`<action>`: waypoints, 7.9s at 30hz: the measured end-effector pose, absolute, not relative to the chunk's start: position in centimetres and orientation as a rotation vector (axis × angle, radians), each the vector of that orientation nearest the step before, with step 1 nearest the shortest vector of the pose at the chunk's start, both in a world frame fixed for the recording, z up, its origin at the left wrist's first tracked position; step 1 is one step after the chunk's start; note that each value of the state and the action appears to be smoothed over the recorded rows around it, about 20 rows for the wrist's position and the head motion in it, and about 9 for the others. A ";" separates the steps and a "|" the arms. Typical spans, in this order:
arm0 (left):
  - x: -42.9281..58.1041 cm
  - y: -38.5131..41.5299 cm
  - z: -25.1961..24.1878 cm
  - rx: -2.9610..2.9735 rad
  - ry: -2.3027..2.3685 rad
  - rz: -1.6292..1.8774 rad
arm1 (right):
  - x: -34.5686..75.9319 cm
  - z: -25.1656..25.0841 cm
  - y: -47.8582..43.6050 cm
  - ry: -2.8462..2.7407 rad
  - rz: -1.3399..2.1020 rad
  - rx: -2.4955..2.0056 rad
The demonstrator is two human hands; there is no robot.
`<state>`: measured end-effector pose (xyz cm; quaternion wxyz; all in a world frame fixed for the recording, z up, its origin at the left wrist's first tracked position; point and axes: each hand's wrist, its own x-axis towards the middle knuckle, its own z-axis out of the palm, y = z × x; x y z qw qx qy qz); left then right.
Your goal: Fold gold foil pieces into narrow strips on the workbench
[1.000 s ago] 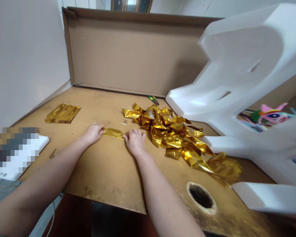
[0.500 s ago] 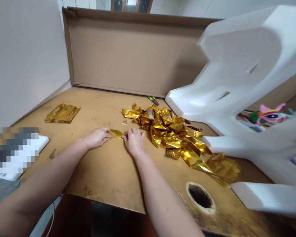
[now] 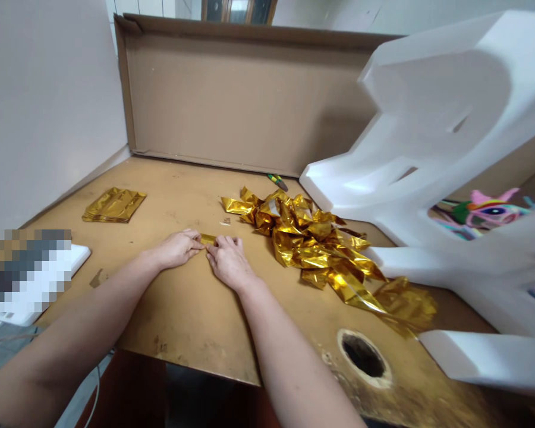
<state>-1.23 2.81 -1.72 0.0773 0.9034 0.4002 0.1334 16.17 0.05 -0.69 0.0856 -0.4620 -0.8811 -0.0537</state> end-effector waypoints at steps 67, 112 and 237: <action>-0.7 2.5 -1.4 2.790 1.122 0.283 | 16.7 -1.0 0.3 -2.629 0.086 -1.312; -0.4 0.9 -0.5 2.464 1.331 -0.052 | 17.1 -1.9 0.7 -2.763 0.255 -1.584; 0.0 1.5 -1.3 2.526 1.309 0.135 | 17.6 -2.8 1.4 -2.681 0.178 -1.457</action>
